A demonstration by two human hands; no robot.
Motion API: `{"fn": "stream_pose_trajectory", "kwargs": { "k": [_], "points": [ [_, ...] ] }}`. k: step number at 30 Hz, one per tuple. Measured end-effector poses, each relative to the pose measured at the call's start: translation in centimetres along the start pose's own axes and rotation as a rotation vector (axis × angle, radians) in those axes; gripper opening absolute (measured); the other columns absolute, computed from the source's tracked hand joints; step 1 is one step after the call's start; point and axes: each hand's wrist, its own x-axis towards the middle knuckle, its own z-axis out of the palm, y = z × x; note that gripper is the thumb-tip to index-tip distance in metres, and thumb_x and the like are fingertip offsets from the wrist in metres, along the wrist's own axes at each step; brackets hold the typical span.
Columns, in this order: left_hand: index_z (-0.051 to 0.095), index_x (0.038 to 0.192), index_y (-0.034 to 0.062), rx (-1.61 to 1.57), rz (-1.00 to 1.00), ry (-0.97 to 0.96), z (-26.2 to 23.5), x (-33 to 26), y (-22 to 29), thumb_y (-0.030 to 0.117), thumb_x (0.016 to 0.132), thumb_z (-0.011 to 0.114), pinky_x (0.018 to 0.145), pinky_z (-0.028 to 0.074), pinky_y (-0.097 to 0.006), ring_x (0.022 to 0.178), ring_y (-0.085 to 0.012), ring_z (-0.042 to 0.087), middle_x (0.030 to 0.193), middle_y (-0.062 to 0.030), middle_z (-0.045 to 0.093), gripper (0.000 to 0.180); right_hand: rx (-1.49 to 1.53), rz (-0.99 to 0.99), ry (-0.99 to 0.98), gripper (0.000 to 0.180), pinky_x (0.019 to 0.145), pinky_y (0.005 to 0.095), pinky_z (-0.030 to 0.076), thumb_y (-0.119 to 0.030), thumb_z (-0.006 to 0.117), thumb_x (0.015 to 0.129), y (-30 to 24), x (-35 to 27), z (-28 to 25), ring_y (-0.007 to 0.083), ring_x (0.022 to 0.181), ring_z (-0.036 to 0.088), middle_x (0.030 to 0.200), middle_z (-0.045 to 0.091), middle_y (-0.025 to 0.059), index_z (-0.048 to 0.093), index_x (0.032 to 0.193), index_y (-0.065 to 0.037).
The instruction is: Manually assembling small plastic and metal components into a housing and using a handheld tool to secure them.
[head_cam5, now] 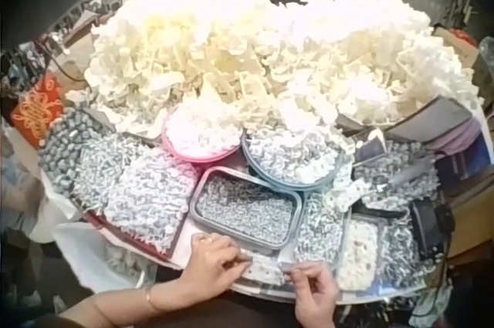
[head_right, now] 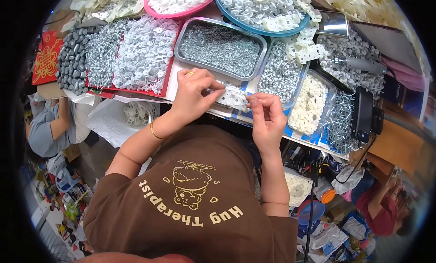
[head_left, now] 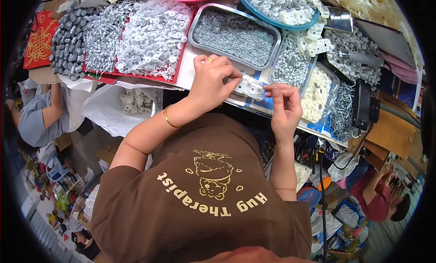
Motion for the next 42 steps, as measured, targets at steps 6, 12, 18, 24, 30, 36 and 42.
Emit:
{"fn": "stream_pose_trajectory", "kwargs": {
  "k": [6, 12, 18, 24, 30, 36, 42],
  "points": [
    [0.071, 0.078, 0.0135, 0.098, 0.049, -0.008, 0.1, -0.3, 0.4, 0.014, 0.077, 0.078, 0.090, 0.029, -0.044, 0.092, -0.0202, 0.058, 0.082, 0.0016, 0.062, 0.007, -0.188, -0.127, -0.166, 0.009, 0.079, 0.0280, 0.051, -0.005, 0.065, 0.096, -1.1, 0.5, -0.4, 0.0167, 0.083, 0.064, 0.096, 0.069, 0.0128, 0.059, 0.090, 0.000],
    [0.067, 0.077, 0.0123, 0.042, -0.017, -0.062, 0.3, 0.2, 0.2, 0.014, 0.076, 0.078, 0.087, 0.029, -0.044, 0.093, -0.0221, 0.056, 0.085, 0.0004, 0.061, 0.011, -0.711, -0.351, -0.485, 0.016, 0.092, 0.0396, 0.035, -0.021, 0.081, 0.076, -2.6, 1.5, -0.6, 0.0255, 0.100, 0.053, 0.105, 0.067, -0.0001, 0.068, 0.077, -0.012],
    [0.066, 0.076, 0.0111, 0.064, 0.024, 0.012, 0.5, 0.4, 0.1, 0.015, 0.077, 0.079, 0.086, 0.028, -0.042, 0.084, -0.0195, 0.055, 0.080, 0.0012, 0.057, 0.013, -0.776, -0.375, -0.425, 0.024, 0.093, 0.0434, 0.032, -0.030, 0.084, 0.072, -3.3, 2.1, 0.2, 0.0273, 0.104, 0.052, 0.108, 0.063, 0.0042, 0.069, 0.081, -0.013],
    [0.062, 0.077, 0.0112, 0.055, 0.067, 0.028, 0.6, 0.6, 0.3, 0.016, 0.078, 0.077, 0.089, 0.028, -0.043, 0.089, -0.0239, 0.054, 0.082, -0.0028, 0.055, 0.016, -1.225, -0.129, 0.157, 0.020, 0.090, 0.0448, 0.037, -0.028, 0.080, 0.078, 0.1, 5.4, -5.0, 0.0312, 0.099, 0.055, 0.097, 0.062, 0.0105, 0.071, 0.084, -0.010],
    [0.066, 0.084, 0.0124, 0.052, 0.068, 0.046, -0.2, -0.7, 0.5, 0.018, 0.081, 0.074, 0.090, 0.029, -0.043, 0.095, -0.0248, 0.057, 0.091, -0.0047, 0.061, 0.010, -1.227, -0.129, 0.103, 0.023, 0.086, 0.0451, 0.036, -0.029, 0.079, 0.079, 1.5, 5.7, -5.3, 0.0332, 0.095, 0.053, 0.091, 0.060, 0.0118, 0.068, 0.081, -0.008],
    [0.071, 0.089, 0.0133, 0.562, -0.064, 0.398, -11.1, 2.1, -5.9, 0.021, 0.082, 0.072, 0.092, 0.030, -0.045, 0.096, -0.0244, 0.058, 0.091, -0.0030, 0.065, 0.011, -1.233, -0.075, 0.121, 0.021, 0.086, 0.0441, 0.039, -0.028, 0.079, 0.077, 0.2, 5.1, -5.2, 0.0309, 0.092, 0.057, 0.086, 0.066, 0.0104, 0.072, 0.077, -0.008],
    [0.073, 0.085, 0.0128, 0.671, -0.195, 0.337, -14.0, 3.5, -12.1, 0.023, 0.077, 0.076, 0.092, 0.029, -0.044, 0.095, -0.0240, 0.060, 0.090, -0.0039, 0.066, 0.013, -1.116, -0.045, 0.088, 0.020, 0.087, 0.0437, 0.042, -0.024, 0.080, 0.077, 0.5, 6.3, -5.2, 0.0310, 0.089, 0.058, 0.082, 0.066, 0.0107, 0.071, 0.079, -0.006]
  ]
}}
